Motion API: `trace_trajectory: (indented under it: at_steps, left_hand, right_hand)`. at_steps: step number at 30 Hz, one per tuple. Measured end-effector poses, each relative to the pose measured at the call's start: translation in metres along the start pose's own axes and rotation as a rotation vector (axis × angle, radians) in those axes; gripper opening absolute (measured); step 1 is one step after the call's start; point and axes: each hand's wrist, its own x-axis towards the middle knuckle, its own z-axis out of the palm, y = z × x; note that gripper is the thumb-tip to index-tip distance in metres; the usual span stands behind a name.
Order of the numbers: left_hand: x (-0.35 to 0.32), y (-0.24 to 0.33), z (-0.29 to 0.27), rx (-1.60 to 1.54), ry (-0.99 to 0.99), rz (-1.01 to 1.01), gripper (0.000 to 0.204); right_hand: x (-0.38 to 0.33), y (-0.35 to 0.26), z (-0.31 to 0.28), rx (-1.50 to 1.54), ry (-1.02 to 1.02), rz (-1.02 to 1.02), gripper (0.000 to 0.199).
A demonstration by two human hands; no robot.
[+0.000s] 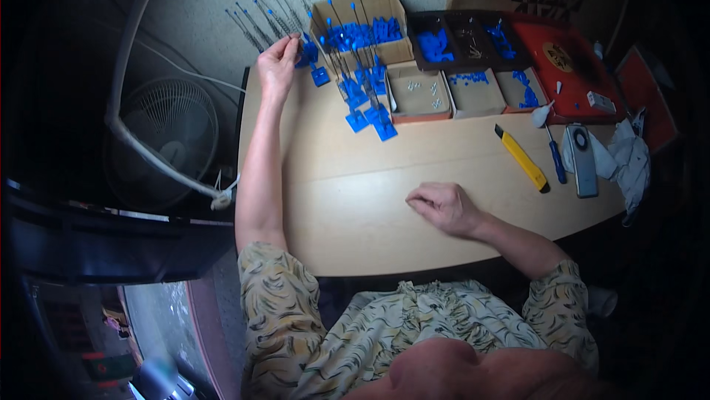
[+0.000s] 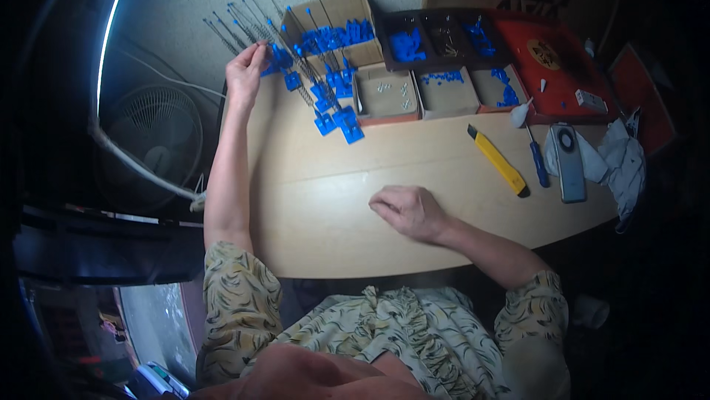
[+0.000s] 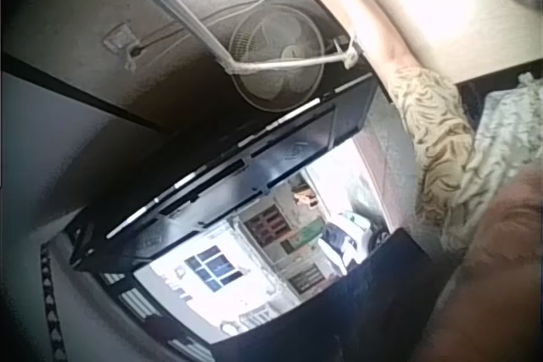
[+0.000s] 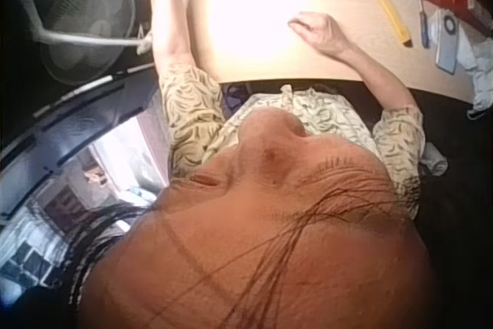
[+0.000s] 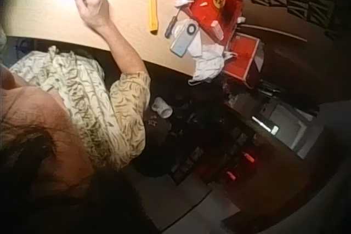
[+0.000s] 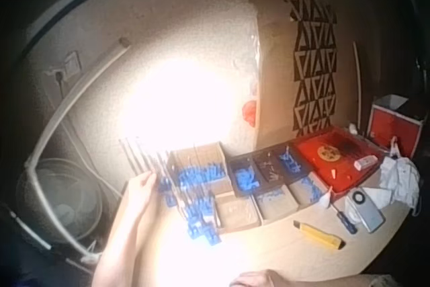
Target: The person assembles small blue plastic components and springs by hand at a workbench, applying adhesive from a bottle to join the parts.
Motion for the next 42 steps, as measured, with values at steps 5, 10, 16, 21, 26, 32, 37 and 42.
trace_trajectory:
  at_steps: [5,10,16,21,26,32,37,42]
  left_hand:
    - [-0.119,0.058,-0.009,-0.050,-0.003,-0.048,0.023]
    - [-0.210,0.095,0.013,-0.167,-0.113,-0.051,0.022]
    - [-0.236,0.096,0.034,-0.150,-0.121,0.033,0.021]
    - [-0.236,0.099,0.035,-0.004,-0.158,0.217,0.016]
    - [-0.234,0.103,0.032,0.100,-0.286,0.267,0.037]
    - [-0.256,0.056,0.042,0.322,-0.440,0.250,0.047]
    - [-0.259,0.045,0.047,0.350,-0.463,0.293,0.040]
    - [-0.262,0.044,0.048,0.367,-0.430,0.283,0.045]
  right_hand:
    - [0.005,-0.008,-0.008,0.262,-0.021,0.229,0.016]
    - [0.065,-0.063,-0.023,0.020,0.179,-0.015,0.019]
    - [0.108,-0.070,-0.016,-0.128,0.103,-0.129,0.032]
    - [0.101,-0.077,-0.022,-0.206,0.007,-0.042,0.028]
    - [0.092,-0.076,-0.030,-0.162,0.105,-0.166,0.021]
    - [0.081,-0.067,-0.029,-0.223,0.126,-0.175,0.021]
    - [0.077,-0.056,-0.021,-0.270,0.088,-0.219,0.022]
    - [0.080,-0.059,-0.016,-0.253,0.108,-0.221,0.018]
